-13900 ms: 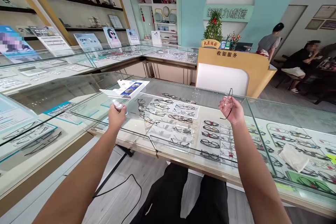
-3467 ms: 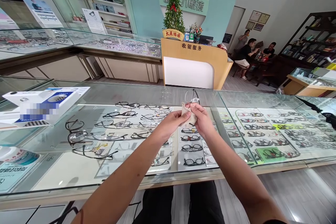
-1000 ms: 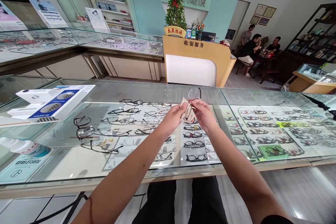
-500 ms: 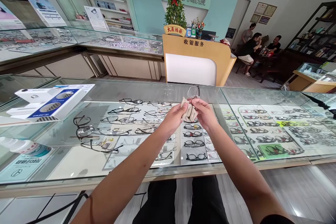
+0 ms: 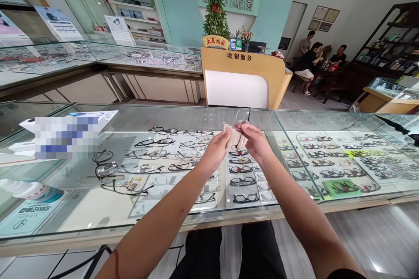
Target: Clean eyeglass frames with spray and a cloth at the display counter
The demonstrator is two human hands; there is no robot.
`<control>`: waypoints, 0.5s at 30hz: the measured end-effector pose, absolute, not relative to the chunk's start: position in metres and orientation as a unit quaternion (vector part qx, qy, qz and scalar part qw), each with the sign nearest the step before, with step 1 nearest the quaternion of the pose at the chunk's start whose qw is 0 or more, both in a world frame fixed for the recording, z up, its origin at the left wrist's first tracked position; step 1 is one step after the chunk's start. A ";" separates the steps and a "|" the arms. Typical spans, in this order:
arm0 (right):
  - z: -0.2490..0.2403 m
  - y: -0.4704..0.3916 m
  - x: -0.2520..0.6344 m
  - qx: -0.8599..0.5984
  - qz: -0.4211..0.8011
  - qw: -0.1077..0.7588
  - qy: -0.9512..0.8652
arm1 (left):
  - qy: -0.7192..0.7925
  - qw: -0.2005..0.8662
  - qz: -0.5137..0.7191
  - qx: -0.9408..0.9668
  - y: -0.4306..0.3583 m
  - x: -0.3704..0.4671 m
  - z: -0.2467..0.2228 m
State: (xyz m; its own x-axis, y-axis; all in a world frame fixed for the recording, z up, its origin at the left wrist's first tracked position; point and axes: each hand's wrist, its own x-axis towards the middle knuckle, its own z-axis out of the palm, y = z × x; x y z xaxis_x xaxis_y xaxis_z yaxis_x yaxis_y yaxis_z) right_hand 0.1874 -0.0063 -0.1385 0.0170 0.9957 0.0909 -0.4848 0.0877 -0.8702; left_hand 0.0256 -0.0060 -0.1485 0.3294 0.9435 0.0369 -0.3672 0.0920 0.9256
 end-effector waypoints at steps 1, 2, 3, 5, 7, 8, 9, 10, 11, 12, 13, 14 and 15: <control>-0.137 -0.004 0.193 -0.331 0.582 0.643 -0.372 | 0.312 0.678 0.488 0.452 -0.003 0.023 -0.149; -0.136 -0.002 0.198 -0.327 0.576 0.656 -0.364 | 0.315 0.683 0.491 0.440 0.000 0.020 -0.150; -0.135 -0.001 0.203 -0.323 0.569 0.665 -0.359 | 0.318 0.686 0.495 0.429 0.003 0.018 -0.151; -0.133 0.002 0.210 -0.320 0.561 0.673 -0.361 | 0.325 0.689 0.505 0.406 0.007 0.014 -0.151; -0.133 0.003 0.213 -0.318 0.558 0.674 -0.367 | 0.331 0.694 0.508 0.387 0.008 0.013 -0.151; -0.133 0.003 0.214 -0.316 0.558 0.674 -0.368 | 0.331 0.699 0.505 0.382 0.008 0.013 -0.150; -0.133 0.003 0.214 -0.313 0.559 0.674 -0.367 | 0.329 0.705 0.500 0.380 0.008 0.014 -0.150; -0.133 0.003 0.214 -0.310 0.562 0.675 -0.365 | 0.328 0.709 0.495 0.380 0.008 0.014 -0.149; -0.133 0.003 0.214 -0.307 0.563 0.677 -0.362 | 0.328 0.712 0.489 0.382 0.007 0.014 -0.149; -0.132 0.003 0.215 -0.303 0.563 0.680 -0.360 | 0.331 0.714 0.484 0.384 0.007 0.014 -0.149; -0.132 0.004 0.216 -0.301 0.560 0.683 -0.359 | 0.338 0.714 0.476 0.387 0.006 0.014 -0.149; -0.131 0.004 0.218 -0.300 0.555 0.688 -0.359 | 0.345 0.713 0.465 0.395 0.006 0.014 -0.150; -0.131 0.005 0.220 -0.299 0.548 0.693 -0.360 | 0.348 0.706 0.460 0.411 0.005 0.014 -0.150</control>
State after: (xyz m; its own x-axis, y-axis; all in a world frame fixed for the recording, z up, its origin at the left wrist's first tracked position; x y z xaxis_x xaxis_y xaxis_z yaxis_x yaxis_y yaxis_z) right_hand 0.2204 0.0050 -0.1307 0.1395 0.9753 0.1715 -0.5445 0.2202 -0.8093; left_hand 0.0144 0.0053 -0.1504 0.3358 0.9351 -0.1134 -0.3636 0.2397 0.9002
